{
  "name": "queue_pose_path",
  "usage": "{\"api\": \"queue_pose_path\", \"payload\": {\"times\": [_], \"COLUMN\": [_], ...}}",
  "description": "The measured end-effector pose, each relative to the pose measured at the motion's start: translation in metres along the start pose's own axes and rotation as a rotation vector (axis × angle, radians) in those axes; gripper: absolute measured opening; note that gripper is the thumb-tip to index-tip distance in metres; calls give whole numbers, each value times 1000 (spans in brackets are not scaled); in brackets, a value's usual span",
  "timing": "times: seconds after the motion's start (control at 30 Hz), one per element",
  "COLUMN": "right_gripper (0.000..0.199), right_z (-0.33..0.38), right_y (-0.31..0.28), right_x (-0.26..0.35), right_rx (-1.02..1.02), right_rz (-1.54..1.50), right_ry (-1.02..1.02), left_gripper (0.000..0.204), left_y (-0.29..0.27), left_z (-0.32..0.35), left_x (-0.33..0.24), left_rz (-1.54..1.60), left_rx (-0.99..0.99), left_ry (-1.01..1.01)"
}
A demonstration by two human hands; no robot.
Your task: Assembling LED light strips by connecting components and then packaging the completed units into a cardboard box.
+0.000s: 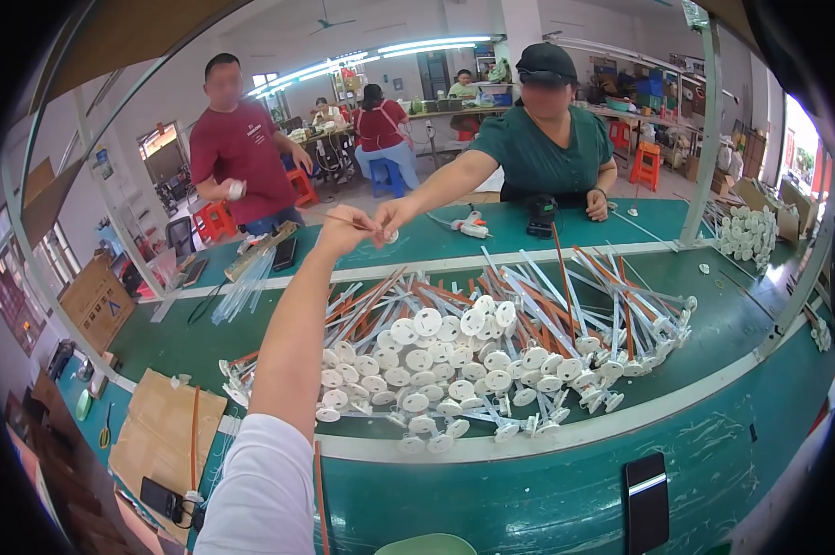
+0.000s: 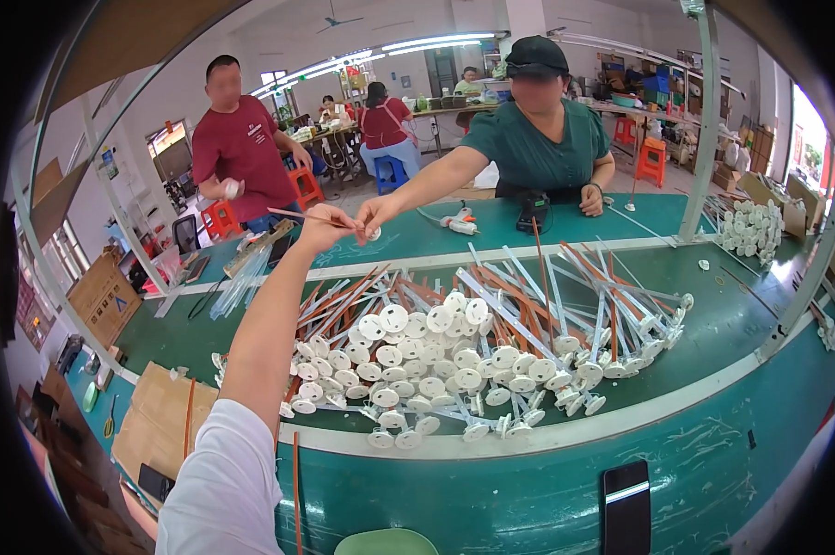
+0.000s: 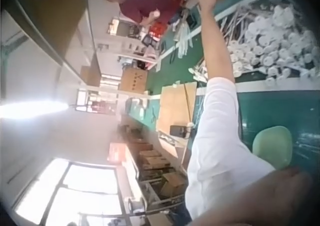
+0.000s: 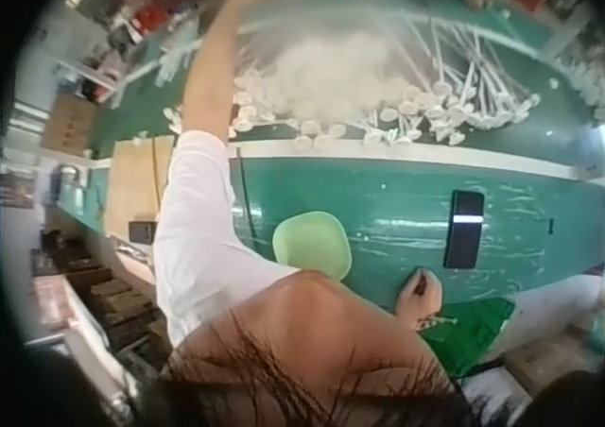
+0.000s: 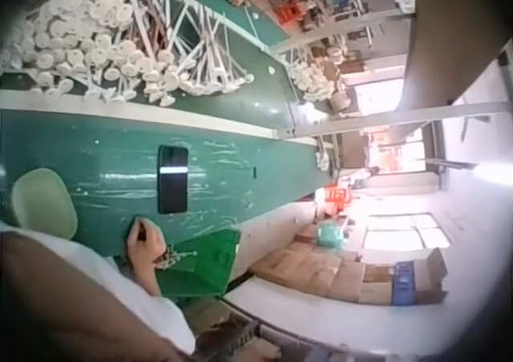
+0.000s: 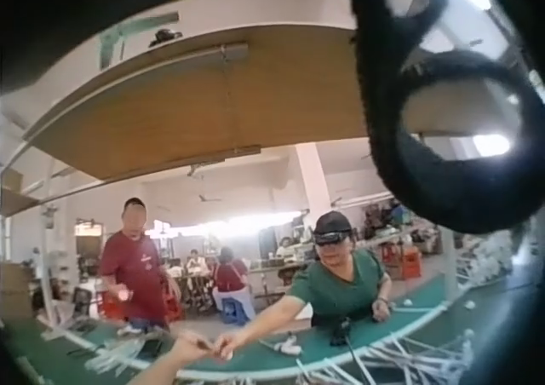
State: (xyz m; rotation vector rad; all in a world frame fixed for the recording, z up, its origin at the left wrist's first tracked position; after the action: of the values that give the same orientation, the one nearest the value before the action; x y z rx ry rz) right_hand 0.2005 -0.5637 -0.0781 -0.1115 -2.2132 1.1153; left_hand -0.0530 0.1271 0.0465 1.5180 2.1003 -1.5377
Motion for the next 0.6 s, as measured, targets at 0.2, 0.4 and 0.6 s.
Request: {"api": "queue_pose_path", "payload": {"times": [0.2, 0.4, 0.6], "right_gripper": [8, 8, 7], "right_z": [2, 4, 11], "right_y": [2, -2, 1], "right_x": [-4, 1, -10], "right_rx": [-36, -61, -101], "right_rz": [-10, -80, -37], "right_ry": [-10, -32, -17], "left_gripper": [21, 28, 21], "left_y": [3, -68, -64], "left_z": [24, 84, 239], "left_x": [-54, -93, -348], "left_rz": [-417, -440, -269], "left_rx": [-101, -87, 195], "left_ry": [141, 78, 588]}}
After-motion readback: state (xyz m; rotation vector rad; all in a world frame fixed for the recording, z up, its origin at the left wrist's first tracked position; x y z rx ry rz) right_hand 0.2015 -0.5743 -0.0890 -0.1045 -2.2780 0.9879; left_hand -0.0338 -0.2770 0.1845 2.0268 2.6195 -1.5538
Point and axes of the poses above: each hand's wrist, its own z-axis away from the middle knuckle, its own y-axis out of the palm, x = y × z, the point moved 5 cm from there along -z, towards the middle knuckle, and after that the axes turned 4 degrees about x, right-handed, at the moved point
